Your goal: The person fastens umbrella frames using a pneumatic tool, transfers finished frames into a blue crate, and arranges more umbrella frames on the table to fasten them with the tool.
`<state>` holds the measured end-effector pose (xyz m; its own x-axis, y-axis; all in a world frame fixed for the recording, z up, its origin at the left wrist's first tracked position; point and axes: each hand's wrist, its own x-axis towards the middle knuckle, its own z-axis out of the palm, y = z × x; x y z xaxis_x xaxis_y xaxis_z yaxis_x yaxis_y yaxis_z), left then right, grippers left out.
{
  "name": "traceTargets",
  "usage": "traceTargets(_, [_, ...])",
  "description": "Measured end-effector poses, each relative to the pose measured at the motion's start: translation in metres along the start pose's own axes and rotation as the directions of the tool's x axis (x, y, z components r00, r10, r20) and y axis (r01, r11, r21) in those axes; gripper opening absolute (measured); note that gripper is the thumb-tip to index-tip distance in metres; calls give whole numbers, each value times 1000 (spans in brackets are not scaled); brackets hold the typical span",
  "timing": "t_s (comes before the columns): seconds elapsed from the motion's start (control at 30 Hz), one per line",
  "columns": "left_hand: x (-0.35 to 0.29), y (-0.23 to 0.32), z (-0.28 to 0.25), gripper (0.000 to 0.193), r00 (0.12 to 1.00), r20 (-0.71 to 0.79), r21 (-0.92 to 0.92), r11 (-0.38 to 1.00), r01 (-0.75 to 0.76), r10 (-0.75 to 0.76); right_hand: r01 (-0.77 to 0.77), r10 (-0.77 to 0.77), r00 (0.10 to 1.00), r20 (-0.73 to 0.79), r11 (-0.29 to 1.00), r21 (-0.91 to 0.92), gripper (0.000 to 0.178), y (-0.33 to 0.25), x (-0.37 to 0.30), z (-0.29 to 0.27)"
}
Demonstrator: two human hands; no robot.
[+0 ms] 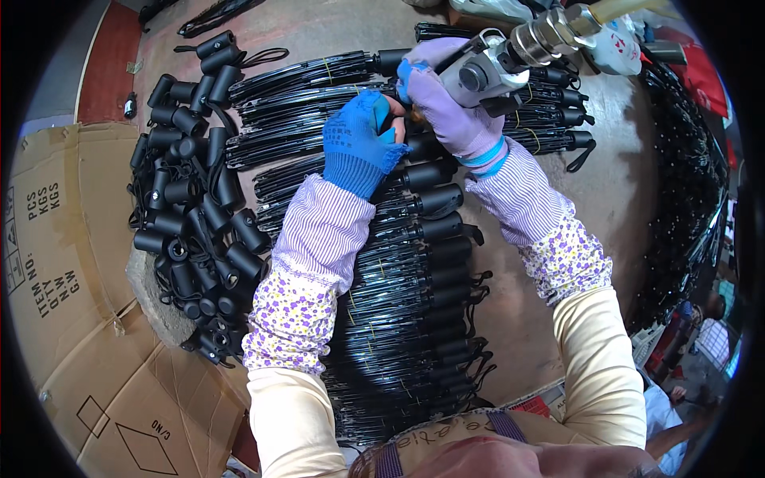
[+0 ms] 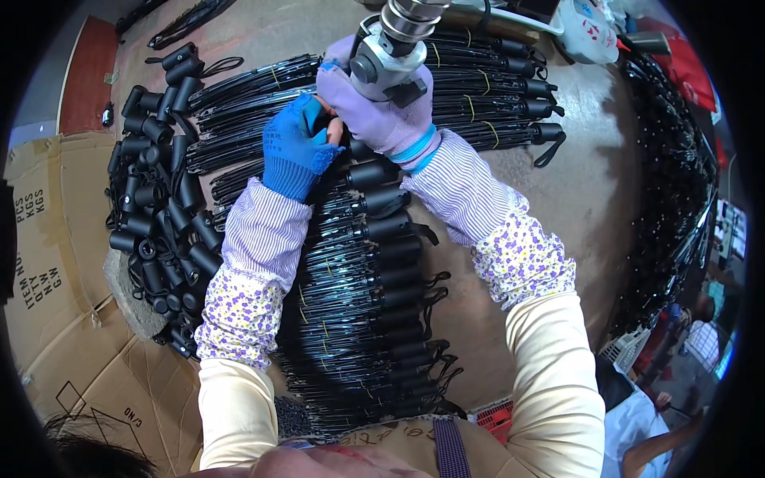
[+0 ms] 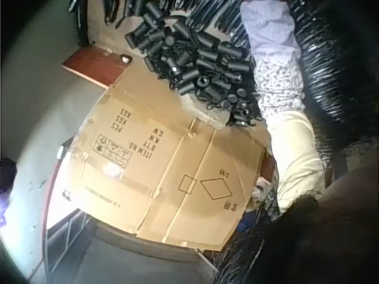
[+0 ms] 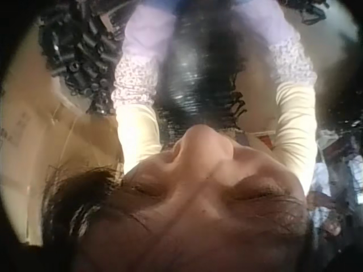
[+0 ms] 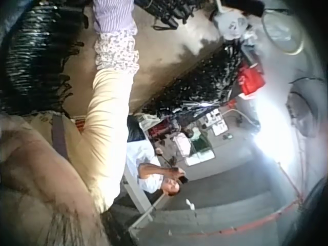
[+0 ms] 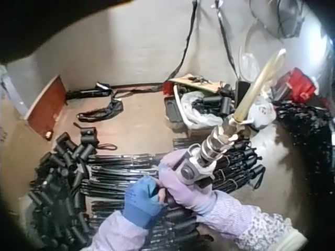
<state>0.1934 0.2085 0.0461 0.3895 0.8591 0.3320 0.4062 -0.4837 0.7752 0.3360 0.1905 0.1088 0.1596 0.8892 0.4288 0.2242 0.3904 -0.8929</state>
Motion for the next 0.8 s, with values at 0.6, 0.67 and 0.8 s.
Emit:
traceTargets(0.6, [-9, 2, 4, 12, 991, 121, -175, 984, -28, 49, -343, 356, 927, -120, 932, 119, 23, -21, -26, -15])
traceTargets(0.67, [-10, 0, 5, 16, 986, 119, -133, 986, -99, 115, -313, 334, 933, -130, 937, 158, 24, -16, -26, -12])
traceTargets(0.8, [-12, -4, 4, 20, 975, 117, -73, 981, -181, 189, -282, 313, 938, -146, 938, 199, 26, -7, -26, -5])
